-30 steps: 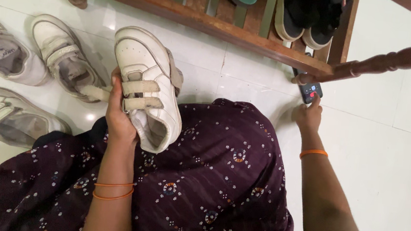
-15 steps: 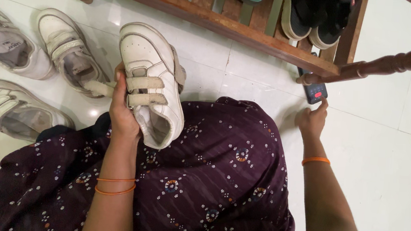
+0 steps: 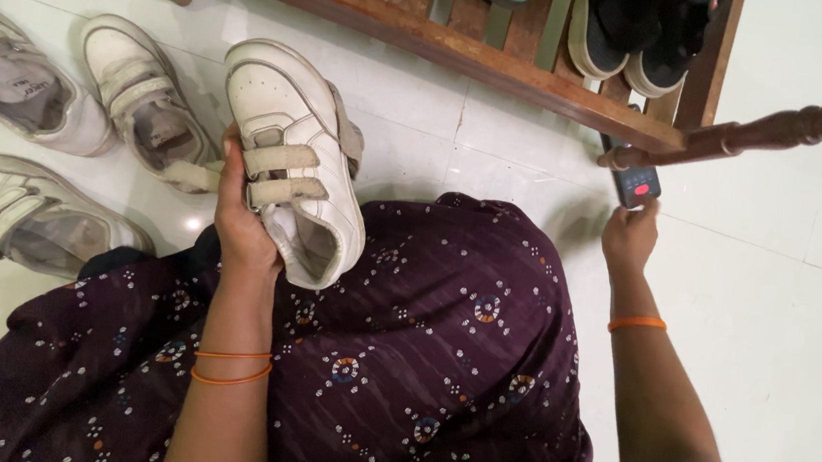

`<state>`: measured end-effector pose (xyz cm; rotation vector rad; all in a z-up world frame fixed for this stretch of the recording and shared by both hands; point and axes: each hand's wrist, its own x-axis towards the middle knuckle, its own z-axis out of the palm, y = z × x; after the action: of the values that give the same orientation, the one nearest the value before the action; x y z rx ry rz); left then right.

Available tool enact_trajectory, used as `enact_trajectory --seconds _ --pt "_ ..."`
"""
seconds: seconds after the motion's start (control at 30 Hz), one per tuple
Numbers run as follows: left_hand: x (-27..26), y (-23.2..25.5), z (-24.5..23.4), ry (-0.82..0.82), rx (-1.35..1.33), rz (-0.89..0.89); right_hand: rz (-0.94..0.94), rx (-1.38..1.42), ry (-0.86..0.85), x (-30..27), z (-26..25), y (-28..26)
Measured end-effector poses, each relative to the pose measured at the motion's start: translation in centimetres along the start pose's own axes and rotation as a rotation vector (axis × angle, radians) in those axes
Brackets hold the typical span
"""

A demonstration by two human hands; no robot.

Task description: The person sits on the floor and wipes a white sneaker with a cloth, focusing on the upper and strap areas. The person repeatedly rubs the shoe's surface and rotates it to access different sides.

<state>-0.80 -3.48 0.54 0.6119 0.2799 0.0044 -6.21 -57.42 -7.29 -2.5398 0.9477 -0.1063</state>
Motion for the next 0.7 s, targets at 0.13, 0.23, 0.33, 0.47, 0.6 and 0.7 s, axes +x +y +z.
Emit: enact_trajectory --seconds 0.13,0.23,0.33,0.47,0.6,0.7 --pt "0.1 0.0 0.1 -0.010 0.029 0.016 -0.218 0.305 -0.399 -2.3 -2.5 -11.4" --pt "0.1 -0.2 -0.2 -0.008 0.039 -0.017 -0.511 0.459 -0.624 -5.6 -3.5 -22.4" --pt "0.1 -0.8 -2.3 0.013 0.090 -0.034 -0.656 0.433 -0.861 -11.0 -2.3 -32.9" --pt "1.6 0.5 -7.3 -0.360 -0.392 -0.065 -0.611 0.394 -1.079 -16.1 -0.3 -41.9" --pt "1.4 1.8 -8.7 -0.182 -0.318 0.030 -0.634 0.632 -0.982 -17.3 3.2 -45.5" --pt "1.2 3.6 -7.6 0.156 0.037 0.165 -0.610 0.626 -0.749 -17.6 4.9 -44.5"
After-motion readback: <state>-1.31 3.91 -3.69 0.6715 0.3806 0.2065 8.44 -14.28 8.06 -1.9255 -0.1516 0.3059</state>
